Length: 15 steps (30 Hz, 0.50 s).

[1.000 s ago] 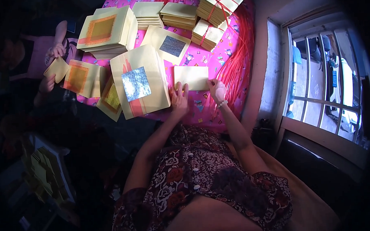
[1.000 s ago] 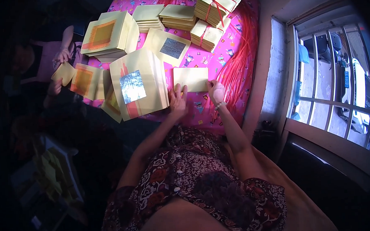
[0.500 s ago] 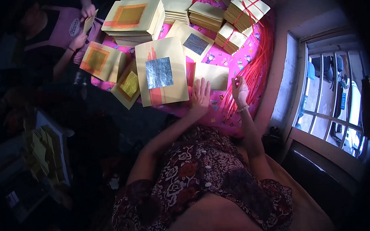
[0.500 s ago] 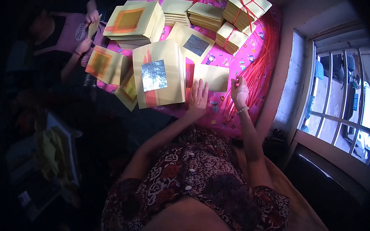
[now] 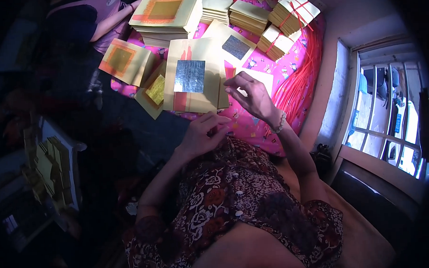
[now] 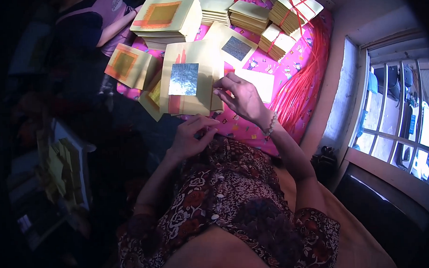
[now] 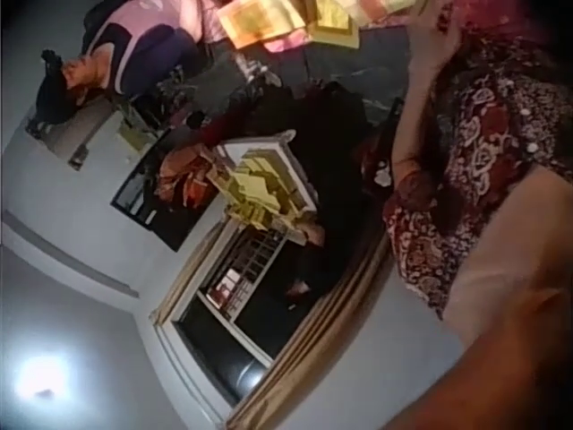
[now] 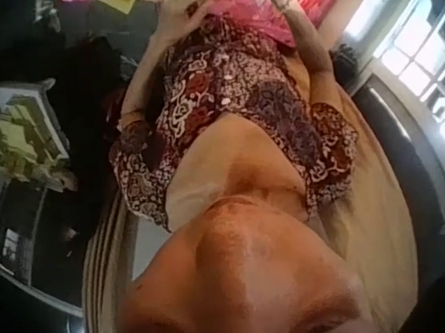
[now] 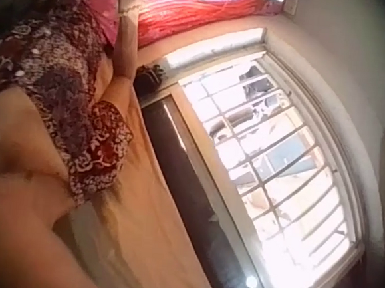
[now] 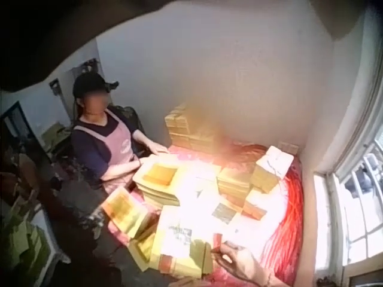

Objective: Sorting and counting stacks of joss paper (spirit money).

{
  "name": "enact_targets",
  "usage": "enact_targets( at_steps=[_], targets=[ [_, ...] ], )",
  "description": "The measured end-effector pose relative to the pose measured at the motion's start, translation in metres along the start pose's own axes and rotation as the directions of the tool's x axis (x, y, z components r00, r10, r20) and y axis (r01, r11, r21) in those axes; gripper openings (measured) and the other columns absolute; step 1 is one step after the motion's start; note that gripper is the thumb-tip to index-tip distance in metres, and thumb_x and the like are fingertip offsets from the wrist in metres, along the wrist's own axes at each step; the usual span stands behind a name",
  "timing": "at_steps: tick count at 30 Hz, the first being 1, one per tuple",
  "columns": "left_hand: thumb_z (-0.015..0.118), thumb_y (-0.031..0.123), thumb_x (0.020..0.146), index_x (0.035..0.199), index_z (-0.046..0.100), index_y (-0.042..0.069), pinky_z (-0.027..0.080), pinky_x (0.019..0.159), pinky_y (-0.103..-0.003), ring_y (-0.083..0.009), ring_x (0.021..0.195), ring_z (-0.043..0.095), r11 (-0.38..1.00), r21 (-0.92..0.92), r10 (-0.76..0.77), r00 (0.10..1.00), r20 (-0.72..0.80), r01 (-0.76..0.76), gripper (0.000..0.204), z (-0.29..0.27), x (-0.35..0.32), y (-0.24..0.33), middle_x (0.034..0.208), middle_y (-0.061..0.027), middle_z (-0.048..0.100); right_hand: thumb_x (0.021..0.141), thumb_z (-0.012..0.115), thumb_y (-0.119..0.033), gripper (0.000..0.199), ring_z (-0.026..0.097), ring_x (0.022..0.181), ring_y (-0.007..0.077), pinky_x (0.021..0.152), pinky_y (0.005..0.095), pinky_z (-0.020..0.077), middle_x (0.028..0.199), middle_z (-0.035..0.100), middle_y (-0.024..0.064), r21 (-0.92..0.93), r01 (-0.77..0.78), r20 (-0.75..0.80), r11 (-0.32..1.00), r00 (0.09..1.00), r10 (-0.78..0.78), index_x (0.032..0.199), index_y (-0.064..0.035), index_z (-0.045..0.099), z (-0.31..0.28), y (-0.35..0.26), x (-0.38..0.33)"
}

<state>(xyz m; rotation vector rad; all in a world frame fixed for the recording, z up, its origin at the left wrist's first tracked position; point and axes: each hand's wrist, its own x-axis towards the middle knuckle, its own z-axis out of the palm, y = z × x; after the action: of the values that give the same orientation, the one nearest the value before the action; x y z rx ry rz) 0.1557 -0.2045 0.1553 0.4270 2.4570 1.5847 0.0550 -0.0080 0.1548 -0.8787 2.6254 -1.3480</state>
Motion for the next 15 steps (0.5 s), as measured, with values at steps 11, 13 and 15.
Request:
enact_targets(
  at_steps=[11, 13, 15],
  targets=[
    [0.053, 0.016, 0.098, 0.132, 0.055, 0.004, 0.045, 0.094, -0.031, -0.0187, 0.112, 0.056, 0.892, -0.42, -0.421, 0.64, -0.643, 0.165, 0.036, -0.055, -0.011, -0.117, 0.121, -0.013, 0.061, 0.065, 0.084, -0.038, 0.075, 0.053, 0.112, 0.0319, 0.092, 0.0417, 0.0477, 0.121, 0.052, 0.0127, -0.258, 0.068, 0.186, 0.964, 0.982, -0.019, 0.126, -0.008, 0.052, 0.038, -0.021, 0.001],
    [0.051, 0.017, 0.1, 0.133, 0.054, 0.003, 0.044, 0.095, -0.03, -0.0172, 0.113, 0.055, 0.871, -0.452, -0.453, 0.667, -0.591, 0.191, 0.036, -0.056, -0.016, -0.13, 0.124, -0.012, 0.06, 0.068, 0.08, -0.044, 0.077, 0.045, 0.122, 0.0298, 0.101, 0.0416, 0.0413, 0.125, 0.049, 0.0099, -0.385, 0.055, 0.242, 0.921, 0.969, 0.043, 0.13, -0.0113, 0.049, 0.05, -0.019, -0.002],
    [0.05, 0.019, 0.101, 0.134, 0.054, 0.002, 0.044, 0.095, -0.029, -0.0156, 0.113, 0.054, 0.848, -0.483, -0.483, 0.694, -0.533, 0.22, 0.037, -0.054, -0.018, -0.136, 0.126, -0.011, 0.059, 0.069, 0.079, -0.043, 0.075, 0.044, 0.123, 0.0288, 0.104, 0.0413, 0.0393, 0.126, 0.048, 0.0087, -0.406, 0.05, 0.257, 0.912, 0.964, 0.061, 0.131, -0.0119, 0.049, 0.054, -0.017, -0.004]
  ],
)
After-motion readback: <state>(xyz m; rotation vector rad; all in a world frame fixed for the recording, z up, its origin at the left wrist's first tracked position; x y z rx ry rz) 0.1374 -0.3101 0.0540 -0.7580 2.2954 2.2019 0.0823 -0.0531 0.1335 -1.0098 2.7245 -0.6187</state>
